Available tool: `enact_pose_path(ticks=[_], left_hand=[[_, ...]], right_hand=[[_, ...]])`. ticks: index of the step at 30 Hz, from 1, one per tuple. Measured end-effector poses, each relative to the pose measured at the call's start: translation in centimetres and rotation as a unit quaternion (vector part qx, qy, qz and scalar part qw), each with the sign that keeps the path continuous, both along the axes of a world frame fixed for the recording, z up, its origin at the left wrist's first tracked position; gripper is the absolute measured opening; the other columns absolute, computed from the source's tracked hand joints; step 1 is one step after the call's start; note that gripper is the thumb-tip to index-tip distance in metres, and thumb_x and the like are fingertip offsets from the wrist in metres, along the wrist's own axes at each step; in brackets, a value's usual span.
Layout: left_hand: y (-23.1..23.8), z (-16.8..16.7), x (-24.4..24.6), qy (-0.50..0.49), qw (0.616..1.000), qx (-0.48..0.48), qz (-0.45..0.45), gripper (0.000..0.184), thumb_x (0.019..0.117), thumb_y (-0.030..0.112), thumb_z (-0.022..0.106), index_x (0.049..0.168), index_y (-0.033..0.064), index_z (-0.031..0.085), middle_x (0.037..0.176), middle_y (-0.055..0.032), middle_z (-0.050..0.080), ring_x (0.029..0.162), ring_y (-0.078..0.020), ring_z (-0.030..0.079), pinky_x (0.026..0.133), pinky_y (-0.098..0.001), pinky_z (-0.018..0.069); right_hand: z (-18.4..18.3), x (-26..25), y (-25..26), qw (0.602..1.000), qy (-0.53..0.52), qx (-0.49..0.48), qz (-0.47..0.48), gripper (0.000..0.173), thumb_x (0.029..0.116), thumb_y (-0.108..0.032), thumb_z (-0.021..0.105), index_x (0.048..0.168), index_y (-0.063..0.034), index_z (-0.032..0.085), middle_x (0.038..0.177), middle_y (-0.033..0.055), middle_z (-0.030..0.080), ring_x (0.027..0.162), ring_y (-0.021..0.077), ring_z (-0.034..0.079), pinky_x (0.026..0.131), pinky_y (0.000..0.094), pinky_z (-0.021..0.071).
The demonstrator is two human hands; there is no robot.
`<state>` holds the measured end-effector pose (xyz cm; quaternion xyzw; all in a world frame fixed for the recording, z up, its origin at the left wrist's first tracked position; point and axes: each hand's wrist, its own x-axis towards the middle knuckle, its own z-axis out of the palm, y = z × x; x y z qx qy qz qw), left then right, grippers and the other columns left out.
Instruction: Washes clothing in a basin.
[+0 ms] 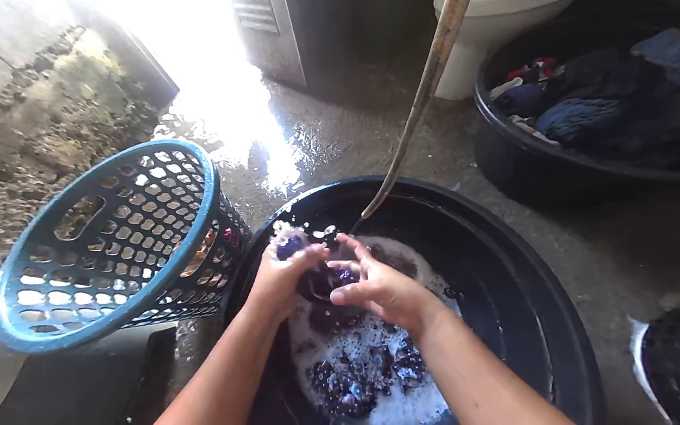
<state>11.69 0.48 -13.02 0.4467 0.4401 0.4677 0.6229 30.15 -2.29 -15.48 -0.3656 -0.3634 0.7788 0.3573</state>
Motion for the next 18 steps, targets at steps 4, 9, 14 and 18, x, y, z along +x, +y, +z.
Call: enact_pose_path(ticks=[4, 9, 14, 18], left_hand=[[-1.1, 2.4, 2.0, 0.137, 0.963, 0.131, -0.191, 0.019, 0.0937, 0.008, 0.071, 0.112, 0.0091, 0.066, 0.1, -0.0081, 0.073, 0.085, -0.0174, 0.071, 0.076, -0.0315, 0.0616], [-1.7, 3.1, 2.3, 0.099, 0.983, 0.012, -0.154, 0.023, 0.1035, 0.027, 0.058, 0.098, 0.0089, 0.071, 0.064, -0.0025, 0.055, 0.048, -0.0083, 0.051, 0.046, -0.021, 0.0479], [-2.2, 3.0, 2.1, 0.016, 0.996, -0.029, -0.077, 0.045, 0.1086, 0.04, 0.043, 0.072, 0.0148, 0.052, 0.051, 0.0051, 0.037, 0.039, -0.0051, 0.039, 0.04, -0.02, 0.0406], [-2.7, 5.9, 1.3, 0.083, 0.991, 0.105, -0.028, 0.048, 0.1087, 0.033, 0.042, 0.065, 0.0164, 0.051, 0.051, 0.0056, 0.039, 0.039, -0.0055, 0.04, 0.039, -0.0203, 0.0404]], right_hand=[[-0.9, -1.8, -1.0, 0.985, 0.142, 0.05, 0.086, 0.033, 0.0812, 0.003, 0.078, 0.112, -0.0056, 0.068, 0.099, 0.004, 0.075, 0.091, 0.0125, 0.071, 0.085, 0.0315, 0.0604], [0.8, -2.9, -1.5, 0.992, 0.019, 0.058, 0.108, 0.007, 0.0918, -0.004, 0.069, 0.094, -0.008, 0.064, 0.073, -0.0027, 0.064, 0.06, 0.0044, 0.06, 0.056, 0.0195, 0.0519], [1.2, -4.8, -2.3, 0.965, -0.136, 0.222, 0.002, 0.011, 0.0879, -0.004, 0.074, 0.097, -0.0007, 0.069, 0.083, -0.0016, 0.065, 0.078, -0.0007, 0.061, 0.075, 0.0188, 0.053], [3.2, -5.5, -1.4, 0.907, -0.278, 0.315, 0.022, 0.034, 0.0853, -0.032, 0.081, 0.112, -0.0132, 0.07, 0.099, 0.0055, 0.071, 0.097, 0.019, 0.068, 0.087, 0.0461, 0.0551]])
